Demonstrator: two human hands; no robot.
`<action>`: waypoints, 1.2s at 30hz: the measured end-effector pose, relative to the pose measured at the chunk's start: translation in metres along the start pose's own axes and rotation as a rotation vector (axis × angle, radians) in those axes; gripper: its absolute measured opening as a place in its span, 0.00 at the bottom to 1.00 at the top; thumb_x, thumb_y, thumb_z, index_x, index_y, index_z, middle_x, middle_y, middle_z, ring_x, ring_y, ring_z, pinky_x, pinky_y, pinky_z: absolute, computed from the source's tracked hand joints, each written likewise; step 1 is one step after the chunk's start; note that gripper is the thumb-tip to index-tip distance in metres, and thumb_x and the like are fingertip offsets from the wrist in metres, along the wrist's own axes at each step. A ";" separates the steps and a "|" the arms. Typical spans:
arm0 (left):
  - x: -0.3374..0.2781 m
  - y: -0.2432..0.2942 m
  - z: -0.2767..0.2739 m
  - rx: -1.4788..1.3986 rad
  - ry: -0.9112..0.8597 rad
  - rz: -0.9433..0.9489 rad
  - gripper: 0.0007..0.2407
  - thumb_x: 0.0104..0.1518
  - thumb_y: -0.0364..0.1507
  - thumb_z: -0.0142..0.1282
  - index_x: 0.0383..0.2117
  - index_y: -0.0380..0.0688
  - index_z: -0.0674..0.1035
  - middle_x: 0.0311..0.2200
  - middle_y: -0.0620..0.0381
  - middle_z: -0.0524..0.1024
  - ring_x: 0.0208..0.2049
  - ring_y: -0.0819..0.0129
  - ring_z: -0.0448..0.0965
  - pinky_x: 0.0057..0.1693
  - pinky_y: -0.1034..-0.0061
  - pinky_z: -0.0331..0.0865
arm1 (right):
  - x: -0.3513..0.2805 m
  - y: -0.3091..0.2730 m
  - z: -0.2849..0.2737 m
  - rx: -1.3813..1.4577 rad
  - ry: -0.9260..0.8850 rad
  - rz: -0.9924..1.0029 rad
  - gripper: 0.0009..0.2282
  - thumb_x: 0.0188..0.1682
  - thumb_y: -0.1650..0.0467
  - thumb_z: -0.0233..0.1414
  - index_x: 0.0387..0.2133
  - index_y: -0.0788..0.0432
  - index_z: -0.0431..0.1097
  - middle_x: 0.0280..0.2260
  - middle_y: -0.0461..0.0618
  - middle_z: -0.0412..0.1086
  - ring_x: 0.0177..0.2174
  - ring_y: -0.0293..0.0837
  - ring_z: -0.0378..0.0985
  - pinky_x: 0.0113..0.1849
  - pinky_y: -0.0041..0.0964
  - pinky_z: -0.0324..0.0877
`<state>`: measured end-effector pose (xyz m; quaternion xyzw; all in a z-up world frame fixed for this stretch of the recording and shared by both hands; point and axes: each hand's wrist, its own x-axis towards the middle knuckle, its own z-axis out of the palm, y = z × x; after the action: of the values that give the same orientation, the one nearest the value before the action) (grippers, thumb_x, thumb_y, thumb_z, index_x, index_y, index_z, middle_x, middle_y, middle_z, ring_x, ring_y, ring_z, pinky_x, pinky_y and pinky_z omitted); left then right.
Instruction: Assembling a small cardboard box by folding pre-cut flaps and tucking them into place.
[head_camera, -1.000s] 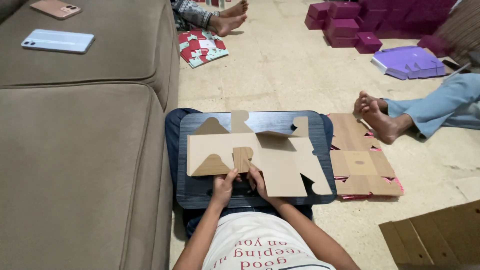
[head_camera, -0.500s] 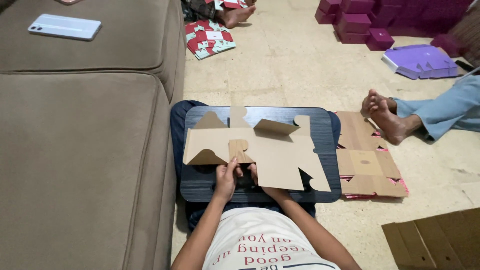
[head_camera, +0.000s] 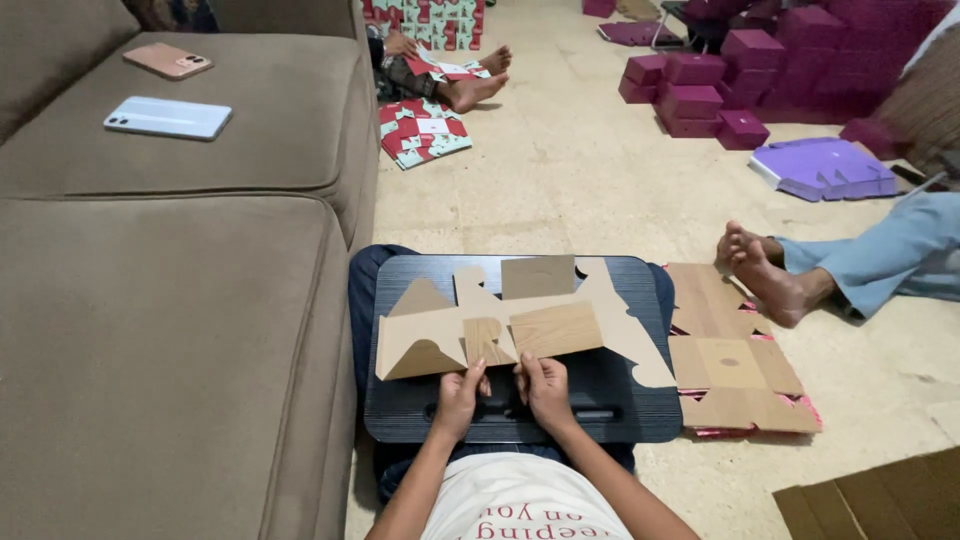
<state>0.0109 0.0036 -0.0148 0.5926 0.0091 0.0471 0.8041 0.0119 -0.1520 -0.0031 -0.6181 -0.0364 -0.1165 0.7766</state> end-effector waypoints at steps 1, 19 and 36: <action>-0.008 0.006 0.001 0.004 -0.009 0.001 0.21 0.61 0.37 0.60 0.10 0.39 0.76 0.10 0.51 0.72 0.16 0.66 0.74 0.32 0.74 0.69 | -0.006 -0.001 -0.001 0.003 0.008 -0.004 0.19 0.58 0.70 0.48 0.17 0.67 0.71 0.05 0.50 0.60 0.05 0.40 0.62 0.12 0.29 0.58; -0.003 0.008 0.028 0.090 -0.130 0.058 0.18 0.62 0.34 0.57 0.12 0.46 0.74 0.12 0.63 0.71 0.17 0.79 0.66 0.28 0.79 0.59 | -0.007 -0.006 -0.001 0.058 0.093 0.142 0.21 0.54 0.64 0.52 0.10 0.59 0.66 0.06 0.47 0.59 0.06 0.36 0.55 0.12 0.28 0.46; -0.005 0.012 0.030 0.111 -0.118 0.087 0.19 0.63 0.36 0.55 0.13 0.42 0.76 0.09 0.58 0.70 0.14 0.77 0.67 0.28 0.80 0.61 | -0.007 -0.009 0.002 0.107 0.162 0.145 0.27 0.56 0.57 0.47 0.09 0.61 0.65 0.05 0.48 0.58 0.06 0.36 0.56 0.11 0.29 0.45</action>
<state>0.0077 -0.0215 0.0053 0.6376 -0.0614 0.0462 0.7665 0.0036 -0.1508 0.0047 -0.5654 0.0651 -0.1076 0.8152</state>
